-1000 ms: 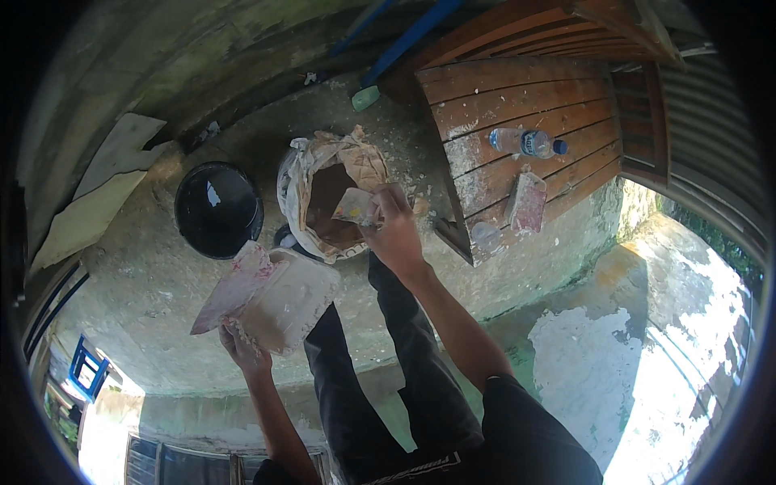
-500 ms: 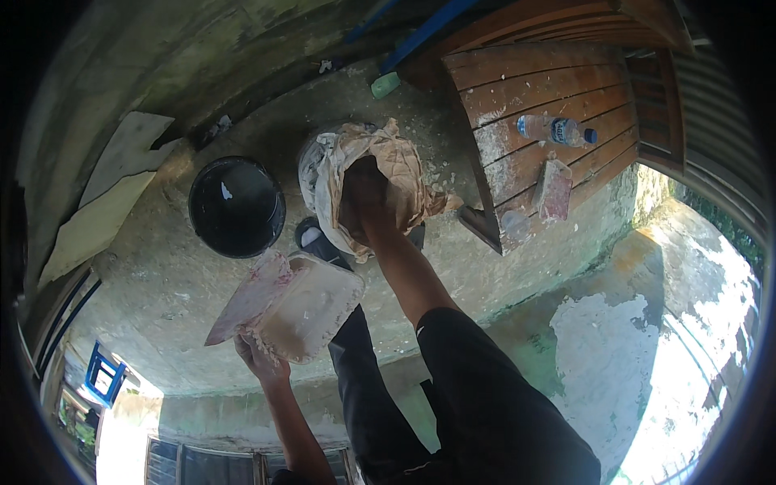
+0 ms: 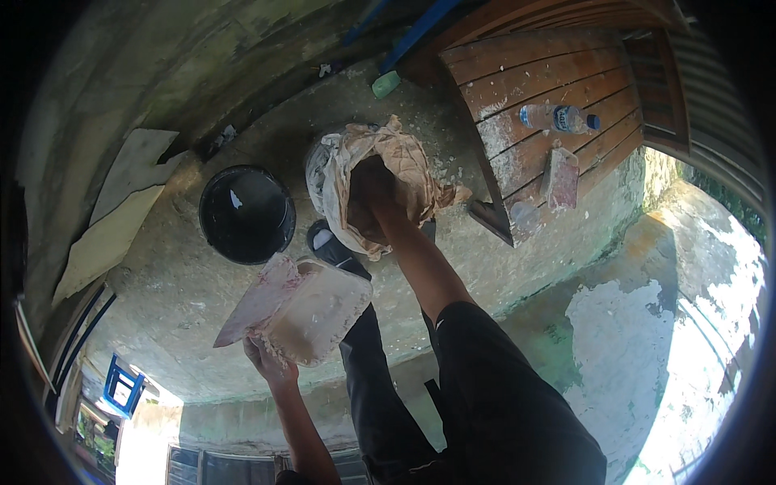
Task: Apply plaster or joint compound to a wall using a putty knife.
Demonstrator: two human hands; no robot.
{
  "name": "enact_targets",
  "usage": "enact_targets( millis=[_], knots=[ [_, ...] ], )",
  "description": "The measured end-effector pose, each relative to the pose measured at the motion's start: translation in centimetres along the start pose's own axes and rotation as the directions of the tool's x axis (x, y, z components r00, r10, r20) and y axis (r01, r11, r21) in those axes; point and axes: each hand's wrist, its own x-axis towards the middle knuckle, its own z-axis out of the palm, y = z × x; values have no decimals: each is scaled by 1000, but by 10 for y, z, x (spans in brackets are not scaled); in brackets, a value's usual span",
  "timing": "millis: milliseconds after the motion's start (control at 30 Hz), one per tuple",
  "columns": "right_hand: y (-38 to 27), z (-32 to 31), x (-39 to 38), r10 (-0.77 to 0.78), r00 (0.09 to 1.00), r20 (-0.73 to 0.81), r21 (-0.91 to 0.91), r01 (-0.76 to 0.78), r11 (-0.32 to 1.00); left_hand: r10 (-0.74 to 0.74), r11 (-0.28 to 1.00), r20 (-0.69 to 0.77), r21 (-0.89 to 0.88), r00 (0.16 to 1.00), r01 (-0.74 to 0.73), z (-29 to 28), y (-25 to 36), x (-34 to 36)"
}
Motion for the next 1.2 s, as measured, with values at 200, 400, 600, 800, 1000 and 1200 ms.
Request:
enact_targets(
  millis=[200,400,600,800,1000,1200],
  knots=[
    [-19,-64,3,-177,948,265,-148,221,964,16,999,-41,-48,999,-18,32,24,-3],
    [2,-40,-24,234,967,99,465,-253,848,28,999,100,28,995,-31,22,24,-3],
    [-14,-93,-68,108,994,-29,530,-76,845,102,995,122,9,987,-104,44,49,-17],
    [-7,-166,-109,114,983,-141,577,-12,817,180,983,129,-59,975,-174,62,67,-38],
    [-4,-279,-170,200,979,48,825,-152,544,206,969,52,-148,977,-197,100,102,-80],
    [-42,-427,-243,90,943,-320,788,212,579,286,929,84,-270,955,-254,124,124,-120]
  ],
)
